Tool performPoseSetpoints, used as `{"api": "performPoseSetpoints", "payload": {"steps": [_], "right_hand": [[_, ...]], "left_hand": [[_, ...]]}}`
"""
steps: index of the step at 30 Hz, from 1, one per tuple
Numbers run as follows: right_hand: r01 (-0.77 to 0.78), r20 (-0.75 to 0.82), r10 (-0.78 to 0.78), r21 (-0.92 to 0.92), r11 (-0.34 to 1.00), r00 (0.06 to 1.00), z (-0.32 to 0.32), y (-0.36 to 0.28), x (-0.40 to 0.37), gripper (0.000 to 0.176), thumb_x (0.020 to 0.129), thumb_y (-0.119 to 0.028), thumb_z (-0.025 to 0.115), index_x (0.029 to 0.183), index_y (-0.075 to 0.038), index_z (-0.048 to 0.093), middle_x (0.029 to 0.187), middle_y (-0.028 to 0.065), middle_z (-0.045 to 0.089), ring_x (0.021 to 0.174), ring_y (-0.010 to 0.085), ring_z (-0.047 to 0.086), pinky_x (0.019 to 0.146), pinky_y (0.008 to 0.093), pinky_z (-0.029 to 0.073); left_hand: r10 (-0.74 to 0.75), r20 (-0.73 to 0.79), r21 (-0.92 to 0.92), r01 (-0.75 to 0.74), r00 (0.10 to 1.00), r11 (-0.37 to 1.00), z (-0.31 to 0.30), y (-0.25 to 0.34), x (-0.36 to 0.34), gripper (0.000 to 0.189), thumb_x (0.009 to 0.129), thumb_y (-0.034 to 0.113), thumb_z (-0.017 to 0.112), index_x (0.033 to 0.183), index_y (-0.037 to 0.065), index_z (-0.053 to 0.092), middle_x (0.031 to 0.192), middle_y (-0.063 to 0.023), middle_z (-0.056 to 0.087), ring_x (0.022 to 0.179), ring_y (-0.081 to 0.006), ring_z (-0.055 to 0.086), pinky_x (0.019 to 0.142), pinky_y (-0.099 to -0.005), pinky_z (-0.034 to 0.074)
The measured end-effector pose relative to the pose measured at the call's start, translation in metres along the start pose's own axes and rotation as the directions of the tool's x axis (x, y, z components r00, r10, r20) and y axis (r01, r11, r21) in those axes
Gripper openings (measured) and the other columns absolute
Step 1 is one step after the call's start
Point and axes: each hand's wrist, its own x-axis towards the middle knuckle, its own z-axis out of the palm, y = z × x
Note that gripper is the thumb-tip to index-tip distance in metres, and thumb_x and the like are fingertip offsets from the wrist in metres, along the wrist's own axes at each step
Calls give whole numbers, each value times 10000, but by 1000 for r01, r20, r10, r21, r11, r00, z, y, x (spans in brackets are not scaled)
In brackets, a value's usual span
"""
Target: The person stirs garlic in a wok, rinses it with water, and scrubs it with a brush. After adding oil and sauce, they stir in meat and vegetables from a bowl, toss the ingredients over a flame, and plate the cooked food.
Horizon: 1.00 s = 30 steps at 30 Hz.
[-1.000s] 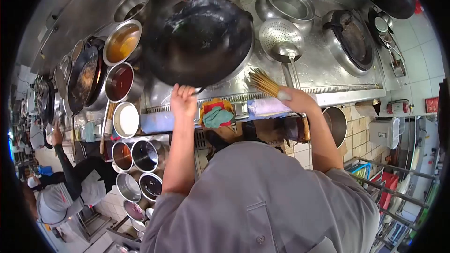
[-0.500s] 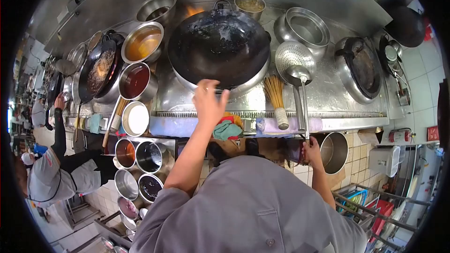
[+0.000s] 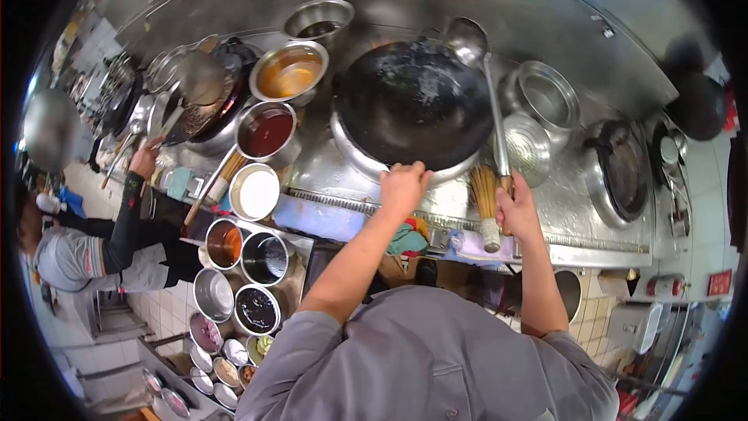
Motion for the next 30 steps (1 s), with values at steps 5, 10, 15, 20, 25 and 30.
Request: {"api": "performPoseSetpoints", "payload": {"steps": [5, 10, 15, 20, 25, 30], "right_hand": [[-10, 481, -58, 138, 990, 875, 74, -62, 47, 184, 868, -54, 517, 1040, -34, 454, 638, -5, 457, 442, 66, 427, 379, 216, 352], [116, 631, -114, 38, 993, 767, 179, -75, 100, 309, 856, -64, 544, 1149, -20, 457, 648, -2, 476, 447, 72, 427, 397, 221, 349], [282, 540, -152, -166, 945, 828, 267, -65, 114, 189, 841, -88, 541, 1002, 4, 507, 617, 13, 486, 448, 91, 452, 398, 269, 373], [-508, 759, 183, 218, 833, 625, 272, -77, 127, 39, 854, -79, 511, 859, -49, 486, 634, 24, 487, 461, 89, 459, 381, 253, 377], [-667, 791, 39, 487, 564, 610, 217, -56, 121, 67, 896, -121, 514, 935, -66, 511, 641, 12, 465, 466, 68, 430, 400, 222, 365], [-699, 786, -102, 594, 399, 610, 117, -22, 90, 222, 915, -168, 485, 1125, -99, 510, 664, -5, 452, 463, 49, 416, 416, 212, 371]], "left_hand": [[-11, -76, 21, 13, 997, 1000, -2, 3, -3, 203, 790, 310, 628, 740, 119, 580, 639, -62, 610, 697, -270, 597, 613, -453, 414], [6, 123, -141, 11, 992, 990, -32, 1, -13, 262, 756, 252, 674, 976, 123, 613, 1020, -72, 581, 977, -249, 532, 758, -456, 384], [-105, -82, -180, 88, 991, 980, -61, -19, -56, 315, 745, 173, 681, 1038, 102, 591, 1134, -123, 509, 1075, -293, 486, 853, -453, 383], [-259, -172, -398, 173, 951, 901, -58, -69, -137, 148, 789, 103, 624, 931, 65, 618, 972, -130, 581, 900, -287, 584, 761, -359, 465], [-656, 118, -421, 636, 746, 647, -33, -123, -257, 149, 846, 153, 582, 927, 44, 641, 823, -140, 638, 767, -260, 633, 692, -321, 495], [-748, 503, 143, 812, 433, 566, 41, -191, -401, 381, 861, 373, 494, 1028, 66, 645, 1031, -166, 640, 978, -331, 607, 864, -406, 467]]}}
